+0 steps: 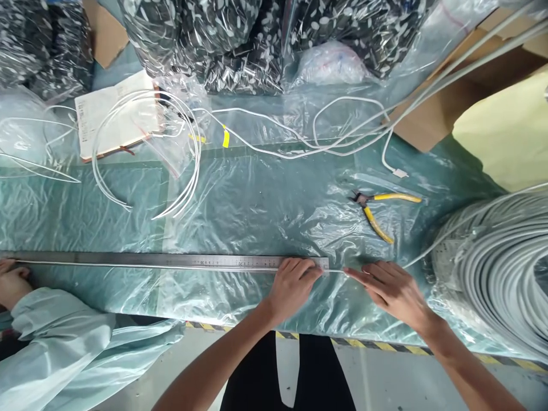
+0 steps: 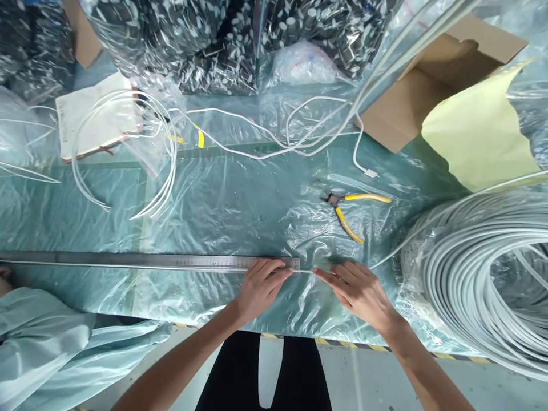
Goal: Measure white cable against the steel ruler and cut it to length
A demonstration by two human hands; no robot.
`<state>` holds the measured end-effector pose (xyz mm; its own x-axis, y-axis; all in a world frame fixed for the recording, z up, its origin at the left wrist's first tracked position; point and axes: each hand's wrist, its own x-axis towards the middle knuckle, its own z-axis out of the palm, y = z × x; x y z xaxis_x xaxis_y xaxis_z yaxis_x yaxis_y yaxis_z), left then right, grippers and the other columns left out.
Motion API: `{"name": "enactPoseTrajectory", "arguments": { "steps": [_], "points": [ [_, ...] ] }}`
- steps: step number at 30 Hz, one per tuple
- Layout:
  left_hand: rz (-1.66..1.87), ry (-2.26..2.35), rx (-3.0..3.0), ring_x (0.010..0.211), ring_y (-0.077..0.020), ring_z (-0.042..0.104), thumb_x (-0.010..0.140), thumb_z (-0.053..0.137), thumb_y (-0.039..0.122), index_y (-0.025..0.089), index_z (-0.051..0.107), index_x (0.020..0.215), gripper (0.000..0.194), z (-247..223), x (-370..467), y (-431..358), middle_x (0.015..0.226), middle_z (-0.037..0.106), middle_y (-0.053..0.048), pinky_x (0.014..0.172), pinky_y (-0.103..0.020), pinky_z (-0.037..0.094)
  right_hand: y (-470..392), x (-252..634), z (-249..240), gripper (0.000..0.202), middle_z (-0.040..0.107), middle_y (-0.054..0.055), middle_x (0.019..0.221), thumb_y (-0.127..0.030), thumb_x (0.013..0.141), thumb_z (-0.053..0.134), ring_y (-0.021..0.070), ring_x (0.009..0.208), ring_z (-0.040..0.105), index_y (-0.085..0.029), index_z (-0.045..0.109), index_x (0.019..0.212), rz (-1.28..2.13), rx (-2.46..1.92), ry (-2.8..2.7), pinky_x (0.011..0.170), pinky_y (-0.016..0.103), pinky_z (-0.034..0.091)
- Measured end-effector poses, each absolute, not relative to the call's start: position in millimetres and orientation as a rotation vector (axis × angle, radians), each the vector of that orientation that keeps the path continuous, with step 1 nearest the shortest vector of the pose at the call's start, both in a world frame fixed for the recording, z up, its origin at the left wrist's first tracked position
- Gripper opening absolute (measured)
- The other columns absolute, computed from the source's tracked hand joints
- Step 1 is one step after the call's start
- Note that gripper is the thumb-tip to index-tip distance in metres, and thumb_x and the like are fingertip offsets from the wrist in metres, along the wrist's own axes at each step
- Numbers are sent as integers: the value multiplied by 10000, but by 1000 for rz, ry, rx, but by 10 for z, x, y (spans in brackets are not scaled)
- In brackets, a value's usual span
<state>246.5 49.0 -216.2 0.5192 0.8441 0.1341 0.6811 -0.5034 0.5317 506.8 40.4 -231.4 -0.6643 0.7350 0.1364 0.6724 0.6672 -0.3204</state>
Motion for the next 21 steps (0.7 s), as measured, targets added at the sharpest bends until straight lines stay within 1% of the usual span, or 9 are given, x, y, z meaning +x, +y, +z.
{"name": "enactPoseTrajectory", "arguments": {
  "steps": [3, 7, 11, 16, 18, 21],
  "points": [
    [475, 1209, 2368, 821, -128, 568, 919, 435, 128, 197, 603, 985, 193, -2205, 2471, 519, 897, 624, -18, 739, -277, 431, 397, 5057, -2342, 456, 562, 9, 774, -43, 859, 459, 137, 690, 476, -262, 503, 1256, 355, -1169, -2615, 644, 278, 323],
    [441, 1176, 2418, 806, -126, 549, 918, 421, 110, 189, 589, 1026, 216, -2265, 2435, 534, 894, 608, -24, 728, -273, 432, 410, 5039, -2373, 468, 555, 6, 772, -31, 854, 450, 132, 692, 475, -270, 505, 1253, 319, -1212, -2592, 642, 275, 314],
    [458, 1154, 2460, 792, -120, 535, 902, 449, 91, 192, 587, 1041, 221, -2309, 2427, 531, 865, 592, -17, 725, -262, 425, 415, 5032, -2400, 495, 551, 5, 776, -15, 846, 473, 135, 690, 462, -275, 482, 1266, 306, -1231, -2586, 640, 279, 305],
    [441, 1145, 2510, 771, -114, 523, 894, 467, 97, 221, 589, 1064, 243, -2334, 2438, 530, 832, 566, -9, 733, -261, 409, 405, 5034, -2407, 510, 549, 8, 786, -5, 836, 489, 144, 700, 457, -271, 472, 1271, 304, -1253, -2592, 643, 288, 302],
    [442, 1139, 2522, 776, -116, 522, 897, 461, 101, 219, 583, 1084, 252, -2336, 2433, 532, 841, 569, -12, 736, -262, 403, 399, 5036, -2408, 514, 549, 8, 789, -7, 836, 491, 145, 698, 453, -272, 463, 1277, 295, -1256, -2591, 642, 290, 300],
    [469, 1170, 2529, 838, -139, 529, 901, 463, 128, 207, 561, 1136, 267, -2330, 2415, 533, 931, 589, -37, 751, -281, 393, 393, 5040, -2417, 508, 546, 7, 781, -19, 841, 500, 145, 688, 446, -274, 458, 1279, 277, -1249, -2584, 639, 291, 298]
  ]
}}
